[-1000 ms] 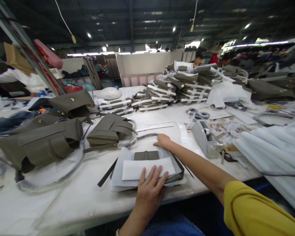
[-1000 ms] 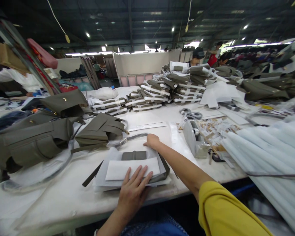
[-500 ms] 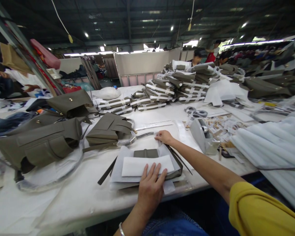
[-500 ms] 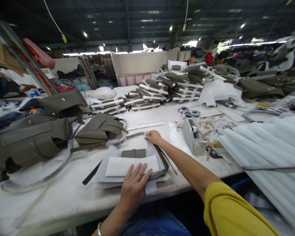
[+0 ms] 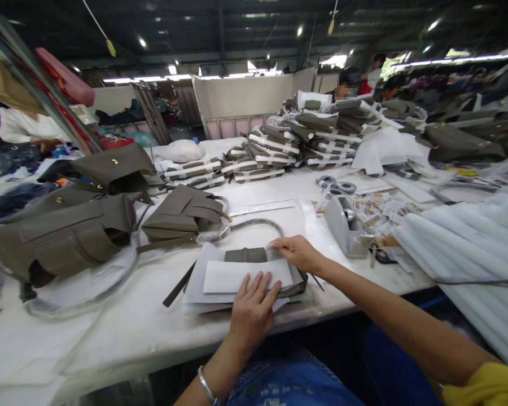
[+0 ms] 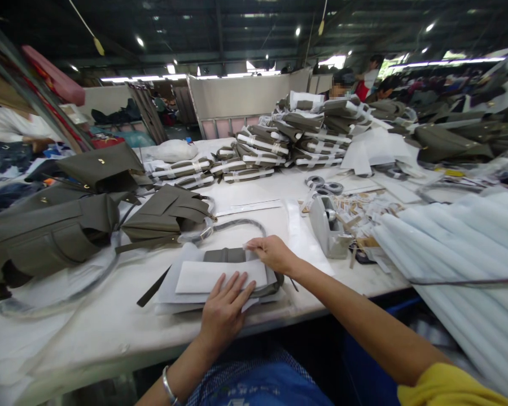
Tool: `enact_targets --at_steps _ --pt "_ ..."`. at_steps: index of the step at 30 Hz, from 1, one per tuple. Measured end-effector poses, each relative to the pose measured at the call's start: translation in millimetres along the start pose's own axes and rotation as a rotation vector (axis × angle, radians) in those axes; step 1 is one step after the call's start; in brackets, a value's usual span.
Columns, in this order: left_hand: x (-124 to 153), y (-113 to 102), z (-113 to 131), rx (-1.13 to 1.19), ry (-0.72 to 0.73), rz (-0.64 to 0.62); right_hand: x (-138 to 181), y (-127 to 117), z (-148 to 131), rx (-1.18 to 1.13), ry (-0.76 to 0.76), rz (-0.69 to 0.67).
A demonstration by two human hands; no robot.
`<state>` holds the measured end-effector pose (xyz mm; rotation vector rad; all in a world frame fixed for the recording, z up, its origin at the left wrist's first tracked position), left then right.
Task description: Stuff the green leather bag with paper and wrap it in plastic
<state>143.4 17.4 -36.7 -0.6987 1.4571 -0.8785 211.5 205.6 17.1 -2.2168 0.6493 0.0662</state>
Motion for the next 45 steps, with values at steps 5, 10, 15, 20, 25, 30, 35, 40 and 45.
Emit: enact_targets --at_steps 5,10,15,20,25,30,35,40,45 --pt "0 -1 1 0.005 -0.017 0.010 30 14 -10 0.243 -0.199 0.040" --pt "0 0 0 0.000 -0.034 -0.013 38 23 -14 0.359 -0.384 0.041" --pt "1 1 1 0.024 -0.047 -0.006 49 27 -18 0.382 -0.421 0.073" --pt "0 0 0 0.064 -0.055 -0.031 59 36 -19 0.390 -0.351 0.044" --pt "0 0 -1 0.097 -0.065 -0.018 75 45 -18 0.380 -0.300 0.009" --pt "-1 -2 0 0.149 -0.076 0.048 92 43 -17 0.264 -0.284 0.022" --pt "-4 -6 0 0.209 -0.121 0.015 98 39 -16 0.147 -0.269 0.012" --pt "-5 -5 -2 0.201 -0.100 -0.007 103 28 -14 0.059 -0.203 0.004" --pt "-2 0 -3 0.184 -0.063 -0.007 109 35 -22 0.114 -0.272 -0.017"
Point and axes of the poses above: each hand's wrist, its own x-axis away from the middle knuckle, its own y-axis out of the palm, z = x × y, the point moved 4 cm from there along -x, towards the middle knuckle, and after that the axes turned 2 degrees about -x, right-handed, at the moved point
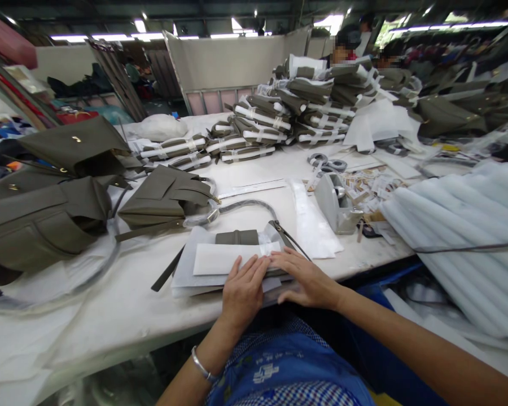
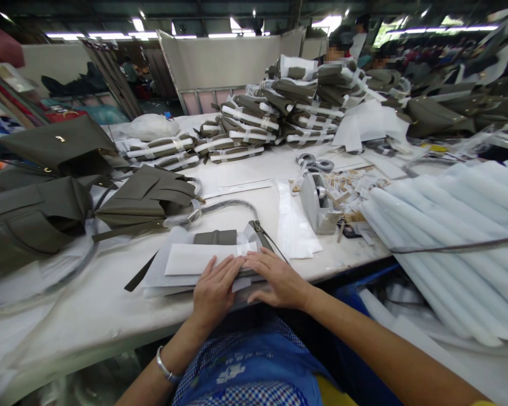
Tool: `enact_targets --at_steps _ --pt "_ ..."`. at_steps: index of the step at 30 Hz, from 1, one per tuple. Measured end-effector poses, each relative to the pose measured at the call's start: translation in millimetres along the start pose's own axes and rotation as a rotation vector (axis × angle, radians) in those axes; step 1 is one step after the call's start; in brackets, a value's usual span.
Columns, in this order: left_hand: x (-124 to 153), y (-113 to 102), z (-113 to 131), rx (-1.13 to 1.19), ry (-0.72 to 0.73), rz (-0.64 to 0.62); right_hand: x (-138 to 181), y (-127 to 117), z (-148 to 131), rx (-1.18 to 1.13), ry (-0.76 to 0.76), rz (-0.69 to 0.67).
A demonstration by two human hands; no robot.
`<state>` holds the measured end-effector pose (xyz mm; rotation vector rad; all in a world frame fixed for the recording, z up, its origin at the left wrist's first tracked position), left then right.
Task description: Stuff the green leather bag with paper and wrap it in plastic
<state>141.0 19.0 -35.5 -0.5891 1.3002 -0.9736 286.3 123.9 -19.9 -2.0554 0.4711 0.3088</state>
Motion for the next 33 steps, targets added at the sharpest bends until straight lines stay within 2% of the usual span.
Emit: enact_targets --at_steps 6,13,21,28,33 --pt "1 -2 0 0.012 0.013 -0.035 1 16 -8 0.160 0.054 0.310" --pt "-1 -10 2 0.053 -0.005 -0.150 3 14 -15 0.121 0.068 0.417" --pt "-4 -15 3 0.090 -0.019 -0.203 18 16 -34 0.162 0.005 0.439" --pt "-5 -7 1 0.026 -0.027 -0.050 45 31 -43 0.135 -0.132 0.309" --pt "-4 -6 2 -0.030 0.034 0.016 48 40 -45 0.049 -0.080 0.295"
Point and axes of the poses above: each hand's wrist, its own x-axis away from the middle knuckle, its own y-axis out of the palm, z = x × y, the point moved 4 cm from there along -x, towards the middle knuckle, and after that the axes turned 2 degrees about -x, right-handed, at the moved point
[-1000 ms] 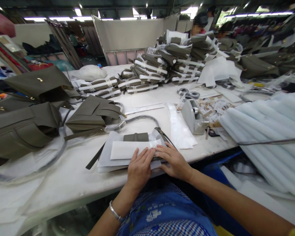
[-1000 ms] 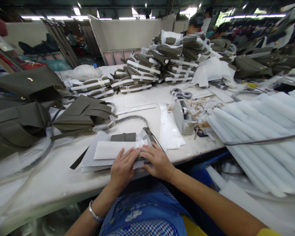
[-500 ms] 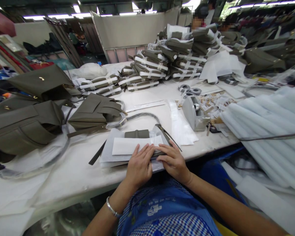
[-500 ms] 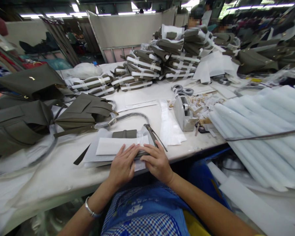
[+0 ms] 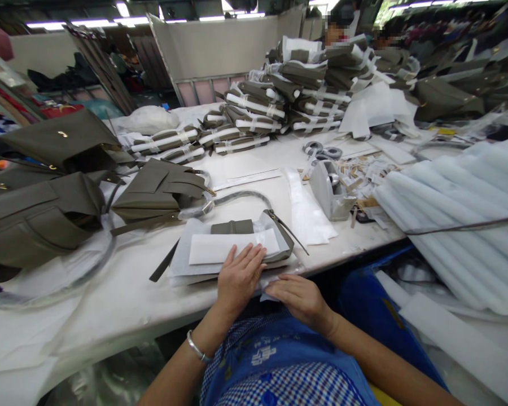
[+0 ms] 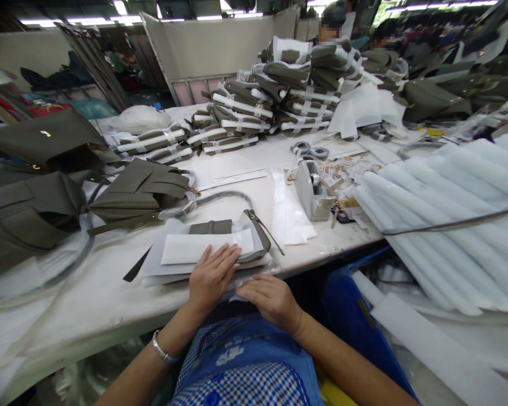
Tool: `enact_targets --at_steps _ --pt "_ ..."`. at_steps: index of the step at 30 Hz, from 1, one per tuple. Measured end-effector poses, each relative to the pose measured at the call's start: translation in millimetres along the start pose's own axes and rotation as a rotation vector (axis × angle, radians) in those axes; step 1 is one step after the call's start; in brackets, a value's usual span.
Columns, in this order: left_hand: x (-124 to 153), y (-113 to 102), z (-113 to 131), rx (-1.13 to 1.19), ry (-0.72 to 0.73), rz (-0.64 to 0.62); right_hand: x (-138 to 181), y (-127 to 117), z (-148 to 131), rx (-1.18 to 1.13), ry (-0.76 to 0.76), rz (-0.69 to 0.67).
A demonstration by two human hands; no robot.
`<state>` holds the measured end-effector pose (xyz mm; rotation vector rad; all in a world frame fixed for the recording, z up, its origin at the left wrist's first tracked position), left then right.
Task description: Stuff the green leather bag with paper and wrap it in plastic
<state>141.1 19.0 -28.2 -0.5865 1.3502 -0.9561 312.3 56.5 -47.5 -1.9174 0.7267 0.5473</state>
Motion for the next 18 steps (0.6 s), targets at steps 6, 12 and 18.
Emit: enact_targets --at_steps 6,12,18 --pt "2 2 -1 -0.060 0.057 0.024 8 -6 -6 -0.079 0.122 0.048" --pt "2 3 1 -0.088 0.065 0.043 -1 -26 -8 -0.045 0.178 0.108" --pt "2 3 2 -0.095 0.078 0.058 -45 -34 8 0.130 0.071 0.084"
Point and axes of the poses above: each hand's wrist, its own x-axis away from the middle knuckle, its own y-axis out of the palm, z = x × y, the point moved 4 cm from there along -x, towards the middle knuckle, and after that the axes turned 2 degrees about -x, right-handed, at the moved point
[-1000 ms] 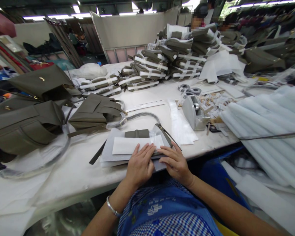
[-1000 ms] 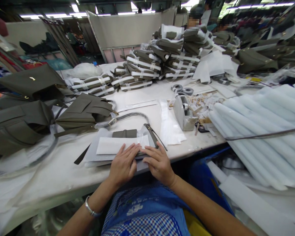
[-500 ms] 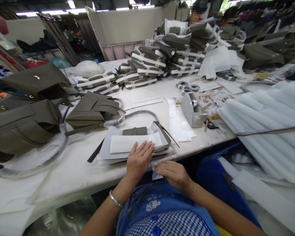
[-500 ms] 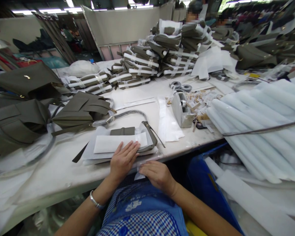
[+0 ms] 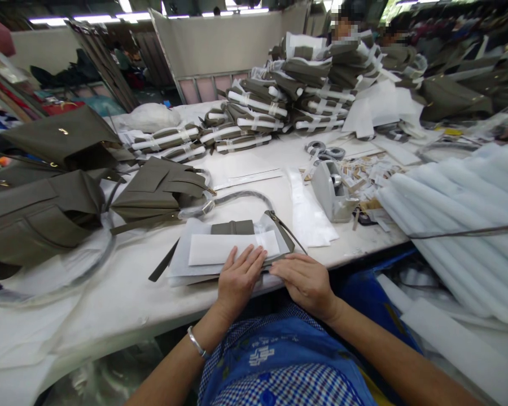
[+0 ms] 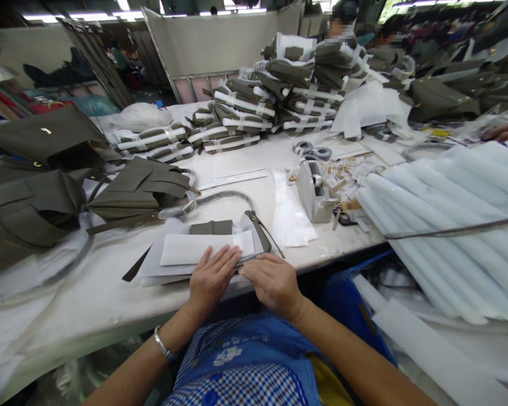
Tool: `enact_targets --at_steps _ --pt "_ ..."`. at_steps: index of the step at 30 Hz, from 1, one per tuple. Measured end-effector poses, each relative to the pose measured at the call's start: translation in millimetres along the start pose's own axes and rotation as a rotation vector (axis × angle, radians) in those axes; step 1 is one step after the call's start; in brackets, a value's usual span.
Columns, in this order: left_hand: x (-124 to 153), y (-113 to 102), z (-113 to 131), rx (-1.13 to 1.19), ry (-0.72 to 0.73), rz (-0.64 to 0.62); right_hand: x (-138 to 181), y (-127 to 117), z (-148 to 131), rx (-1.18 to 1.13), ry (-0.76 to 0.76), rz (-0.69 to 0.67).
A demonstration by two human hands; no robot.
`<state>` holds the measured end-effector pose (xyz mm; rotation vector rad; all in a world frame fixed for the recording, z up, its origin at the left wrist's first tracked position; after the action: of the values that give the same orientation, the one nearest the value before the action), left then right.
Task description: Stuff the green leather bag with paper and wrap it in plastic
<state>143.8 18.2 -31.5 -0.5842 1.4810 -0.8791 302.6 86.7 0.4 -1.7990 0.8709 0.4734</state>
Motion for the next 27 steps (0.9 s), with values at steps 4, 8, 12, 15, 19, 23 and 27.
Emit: enact_targets --at_steps 4,8,12,15,19,23,27 --pt "3 2 -1 0.025 -0.014 -0.005 -28 7 17 0.082 -0.018 -0.066" --pt "4 5 -2 0.037 -0.031 0.000 -42 19 37 0.101 0.092 -0.117" --pt "2 5 0 0.062 -0.031 0.027 -44 28 57 0.007 0.259 -0.103" --pt "1 3 0 0.085 -0.037 0.050 -43 32 66 -0.096 0.352 -0.124" --pt "1 3 -1 0.098 -0.059 0.051 -41 33 66 -0.159 0.412 -0.123" --pt "1 3 -2 0.104 -0.054 0.023 -42 36 67 -0.165 0.441 -0.132" --pt "0 4 -2 0.070 -0.034 -0.035 -47 39 71 -0.151 0.446 -0.224"
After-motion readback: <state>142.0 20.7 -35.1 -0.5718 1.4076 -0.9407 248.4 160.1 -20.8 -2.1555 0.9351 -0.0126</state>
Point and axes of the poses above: each hand's wrist, its own x-axis away from the middle knuckle, its own y-axis out of the palm, z = x × y, the point moved 4 cm from there along -x, towards the middle knuckle, and after that the axes turned 2 degrees about -x, right-handed, at the moved point
